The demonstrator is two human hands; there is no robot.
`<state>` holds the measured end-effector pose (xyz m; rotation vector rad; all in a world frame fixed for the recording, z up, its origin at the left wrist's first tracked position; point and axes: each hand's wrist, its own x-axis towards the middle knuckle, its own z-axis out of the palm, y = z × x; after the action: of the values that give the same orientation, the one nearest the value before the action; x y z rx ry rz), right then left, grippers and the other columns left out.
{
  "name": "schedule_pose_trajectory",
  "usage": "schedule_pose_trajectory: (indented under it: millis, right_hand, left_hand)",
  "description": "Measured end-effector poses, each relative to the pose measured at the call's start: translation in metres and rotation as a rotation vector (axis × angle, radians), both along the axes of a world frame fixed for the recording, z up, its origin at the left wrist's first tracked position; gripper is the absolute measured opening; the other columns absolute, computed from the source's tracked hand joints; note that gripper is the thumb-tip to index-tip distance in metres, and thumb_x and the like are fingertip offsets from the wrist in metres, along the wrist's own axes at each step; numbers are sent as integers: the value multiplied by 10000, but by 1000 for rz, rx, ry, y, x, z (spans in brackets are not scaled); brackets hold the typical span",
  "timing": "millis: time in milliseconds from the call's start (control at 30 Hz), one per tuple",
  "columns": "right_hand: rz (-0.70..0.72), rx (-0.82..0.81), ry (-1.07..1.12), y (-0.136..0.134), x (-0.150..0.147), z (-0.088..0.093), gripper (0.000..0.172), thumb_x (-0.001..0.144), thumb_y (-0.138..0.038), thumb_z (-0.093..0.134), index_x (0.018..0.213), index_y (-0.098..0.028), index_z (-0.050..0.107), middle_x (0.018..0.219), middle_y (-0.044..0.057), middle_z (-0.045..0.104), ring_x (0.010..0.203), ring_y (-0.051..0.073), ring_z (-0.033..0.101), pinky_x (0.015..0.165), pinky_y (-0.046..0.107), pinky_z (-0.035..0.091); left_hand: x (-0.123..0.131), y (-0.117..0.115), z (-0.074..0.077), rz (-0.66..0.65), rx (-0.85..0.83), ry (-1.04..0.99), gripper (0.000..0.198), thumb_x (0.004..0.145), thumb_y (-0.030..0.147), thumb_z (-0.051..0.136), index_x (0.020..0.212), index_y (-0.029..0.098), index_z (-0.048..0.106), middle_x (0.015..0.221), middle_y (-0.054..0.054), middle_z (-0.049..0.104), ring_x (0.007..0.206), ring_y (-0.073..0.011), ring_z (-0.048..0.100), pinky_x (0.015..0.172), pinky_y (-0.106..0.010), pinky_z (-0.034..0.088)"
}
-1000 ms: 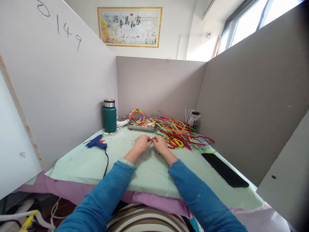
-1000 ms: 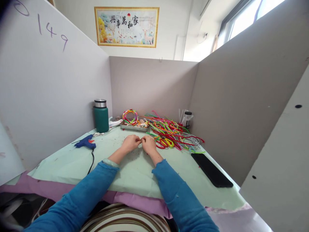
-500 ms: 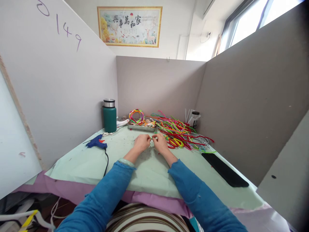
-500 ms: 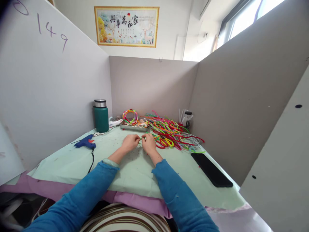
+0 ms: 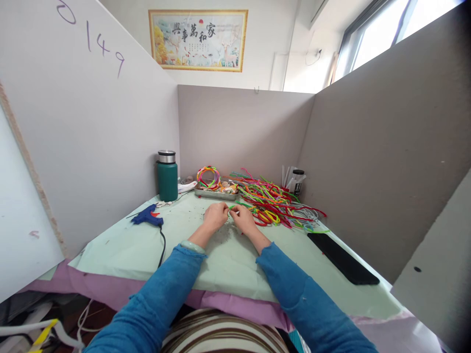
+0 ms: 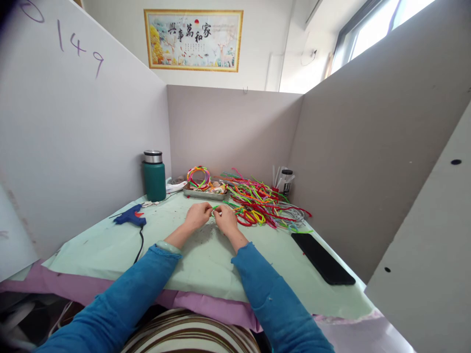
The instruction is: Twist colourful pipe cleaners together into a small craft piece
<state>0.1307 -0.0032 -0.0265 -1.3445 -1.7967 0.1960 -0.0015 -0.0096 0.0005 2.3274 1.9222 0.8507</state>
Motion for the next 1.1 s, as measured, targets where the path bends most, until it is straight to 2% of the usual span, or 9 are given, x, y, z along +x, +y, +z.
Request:
schedule_pose_trajectory:
  millis: [200, 333, 500, 867, 1100]
  right_hand:
    - [81, -141, -36, -4, -3, 2, 196, 810, -214, 461, 805, -176, 653, 751, 37, 654, 686, 151, 561, 629, 244, 384]
    - [94, -155, -52, -5, -4, 2, 219, 764, -126, 460, 853, -174, 655, 788, 38, 661, 712, 154, 568, 657, 246, 396]
    - [129, -169, -96, -4, -4, 0, 224, 753, -154, 480, 907, -167, 642, 816, 48, 662, 714, 161, 566, 659, 255, 398]
    - [89, -62, -247, -3, -4, -4, 188, 791, -197, 457, 769, -197, 643, 785, 51, 660, 697, 168, 545, 592, 250, 335]
    - [29, -14, -226, -4, -2, -1, 195, 802, -214, 466, 719, -199, 642, 731, 38, 642, 661, 161, 531, 590, 248, 331]
  left_hand:
    - [1, -1, 1, -7, -15, 2, 268, 840, 321, 454, 963, 222, 670, 947, -66, 695, 891, -176, 608, 736, -239, 415]
    - [1, -1, 0, -28, -7, -4, 274, 836, 315, 454, 974, 223, 672, 952, -64, 695, 886, -171, 603, 746, -237, 416]
    - [0, 1, -2, -41, -5, -17, 272, 833, 311, 454, 966, 221, 674, 946, -63, 695, 881, -165, 601, 750, -233, 416]
    - [0, 1, -1, -18, 12, -20, 260, 833, 316, 460, 956, 221, 669, 948, -65, 696, 880, -176, 608, 738, -246, 413]
    - [1, -3, 4, 38, -2, -21, 284, 851, 326, 445, 990, 219, 668, 980, -76, 692, 918, -177, 608, 758, -240, 414]
